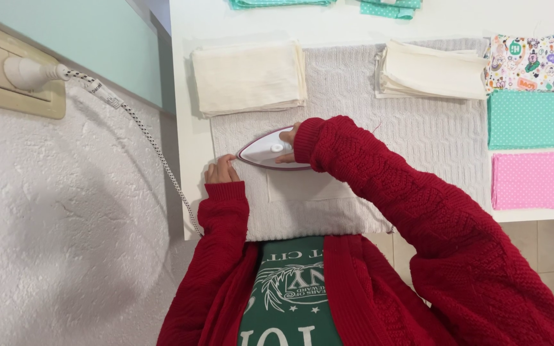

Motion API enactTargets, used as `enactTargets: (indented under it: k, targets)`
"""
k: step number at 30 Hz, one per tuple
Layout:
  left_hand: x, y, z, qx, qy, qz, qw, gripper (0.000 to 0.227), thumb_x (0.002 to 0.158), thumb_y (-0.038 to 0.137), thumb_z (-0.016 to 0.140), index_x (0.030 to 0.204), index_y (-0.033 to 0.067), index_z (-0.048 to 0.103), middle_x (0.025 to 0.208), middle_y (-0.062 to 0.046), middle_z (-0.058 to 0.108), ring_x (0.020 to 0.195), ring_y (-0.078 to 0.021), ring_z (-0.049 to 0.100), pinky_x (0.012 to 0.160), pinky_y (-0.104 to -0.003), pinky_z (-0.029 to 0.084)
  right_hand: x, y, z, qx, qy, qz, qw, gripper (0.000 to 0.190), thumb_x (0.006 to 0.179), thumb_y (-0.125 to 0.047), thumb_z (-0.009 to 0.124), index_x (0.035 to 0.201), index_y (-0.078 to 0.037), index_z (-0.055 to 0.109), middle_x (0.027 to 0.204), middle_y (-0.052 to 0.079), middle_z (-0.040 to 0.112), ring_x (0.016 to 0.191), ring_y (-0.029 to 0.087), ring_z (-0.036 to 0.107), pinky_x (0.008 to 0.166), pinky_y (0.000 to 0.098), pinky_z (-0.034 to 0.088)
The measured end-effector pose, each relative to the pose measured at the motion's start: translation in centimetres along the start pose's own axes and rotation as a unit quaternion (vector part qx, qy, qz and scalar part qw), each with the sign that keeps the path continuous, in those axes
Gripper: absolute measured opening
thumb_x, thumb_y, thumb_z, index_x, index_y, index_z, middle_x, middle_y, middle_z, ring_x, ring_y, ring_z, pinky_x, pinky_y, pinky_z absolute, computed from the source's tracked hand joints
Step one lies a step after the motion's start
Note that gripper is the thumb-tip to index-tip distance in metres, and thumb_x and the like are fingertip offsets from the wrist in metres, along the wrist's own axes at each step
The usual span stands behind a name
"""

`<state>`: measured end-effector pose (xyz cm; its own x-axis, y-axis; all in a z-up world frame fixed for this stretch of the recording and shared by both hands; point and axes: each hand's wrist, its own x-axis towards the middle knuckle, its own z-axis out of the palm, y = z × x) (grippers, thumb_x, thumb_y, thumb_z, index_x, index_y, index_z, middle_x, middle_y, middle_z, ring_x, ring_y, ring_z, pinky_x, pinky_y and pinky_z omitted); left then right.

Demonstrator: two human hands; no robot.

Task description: Ironing small white fabric pieces on a workstation table.

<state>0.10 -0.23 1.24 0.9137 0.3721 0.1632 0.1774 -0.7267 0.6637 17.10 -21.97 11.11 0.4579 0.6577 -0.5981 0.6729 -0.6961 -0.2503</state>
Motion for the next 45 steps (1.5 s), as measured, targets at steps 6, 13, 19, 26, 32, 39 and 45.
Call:
enactTargets:
  k: [6,13,19,26,32,39,45]
  targets:
    - [0.8,1.6,0.0,0.203,-0.004,0.091,0.975,0.062,0.102,0.017,0.052,0.158,0.0119,0.025,0.168,-0.012,0.017,0.153,-0.0305,0.013,0.119,-0.060,-0.005,0.6,0.5,1.3,0.007,0.005,-0.010,1.000,0.060,0.091,-0.074,0.053,0.094,-0.014,0.061,0.076,0.015,0.072,0.062,0.019,0.071,0.044,0.0237,0.052]
    - [0.4,2.3,-0.7,0.225,-0.101,0.000,0.969,0.060,0.108,0.021,0.033,0.162,0.0069,0.011,0.170,-0.014,0.004,0.156,-0.0283,0.003,0.120,-0.056,-0.013,-0.6,-1.0,-1.1,-0.003,-0.068,0.028,0.997,0.062,0.093,-0.074,0.048,0.105,-0.015,0.061,0.091,0.016,0.074,0.076,0.021,0.075,0.055,0.0277,0.059]
    - [-2.4,4.3,-3.0,0.273,-0.167,0.022,0.947,0.068,0.104,0.037,0.035,0.160,0.0058,0.012,0.169,-0.015,0.002,0.156,-0.0285,0.001,0.121,-0.058,-0.010,0.1,-0.2,-0.1,0.002,-0.108,0.052,0.993,0.071,0.089,-0.081,0.044,0.119,-0.017,0.058,0.110,0.017,0.071,0.097,0.029,0.073,0.073,0.0369,0.061]
    - [-3.3,3.9,-3.0,0.311,-0.196,0.050,0.929,0.079,0.102,0.051,0.039,0.159,0.0042,0.012,0.169,-0.017,0.000,0.156,-0.0297,-0.003,0.122,-0.059,-0.011,0.6,-0.2,0.5,-0.024,-0.094,0.078,0.992,0.074,0.085,-0.084,0.044,0.120,-0.020,0.059,0.117,0.018,0.071,0.100,0.028,0.074,0.078,0.0354,0.063]
    - [-3.6,3.0,-2.1,0.332,-0.212,0.044,0.918,0.081,0.103,0.057,0.030,0.160,0.0053,0.004,0.168,-0.016,-0.008,0.155,-0.0291,-0.009,0.120,-0.060,-0.015,-0.8,-1.4,-1.0,-0.019,-0.077,0.078,0.994,0.069,0.090,-0.080,0.045,0.114,-0.017,0.061,0.111,0.020,0.072,0.091,0.026,0.076,0.068,0.0318,0.063]
    - [-3.7,2.6,-1.7,0.351,-0.214,0.048,0.910,0.082,0.102,0.059,0.028,0.160,0.0054,0.003,0.168,-0.016,-0.009,0.155,-0.0293,-0.011,0.119,-0.061,-0.018,-0.2,0.1,1.6,-0.018,0.006,0.035,0.999,0.065,0.089,-0.078,0.050,0.104,-0.017,0.062,0.095,0.022,0.074,0.076,0.026,0.076,0.055,0.0306,0.060]
    - [-3.9,2.3,-1.3,0.339,-0.194,0.057,0.919,0.083,0.102,0.057,0.033,0.159,0.0044,0.005,0.168,-0.018,-0.007,0.155,-0.0297,-0.009,0.120,-0.060,-0.016,0.1,0.7,2.5,0.000,0.057,0.006,0.998,0.062,0.087,-0.075,0.056,0.098,-0.015,0.063,0.085,0.023,0.074,0.068,0.027,0.075,0.048,0.0302,0.057]
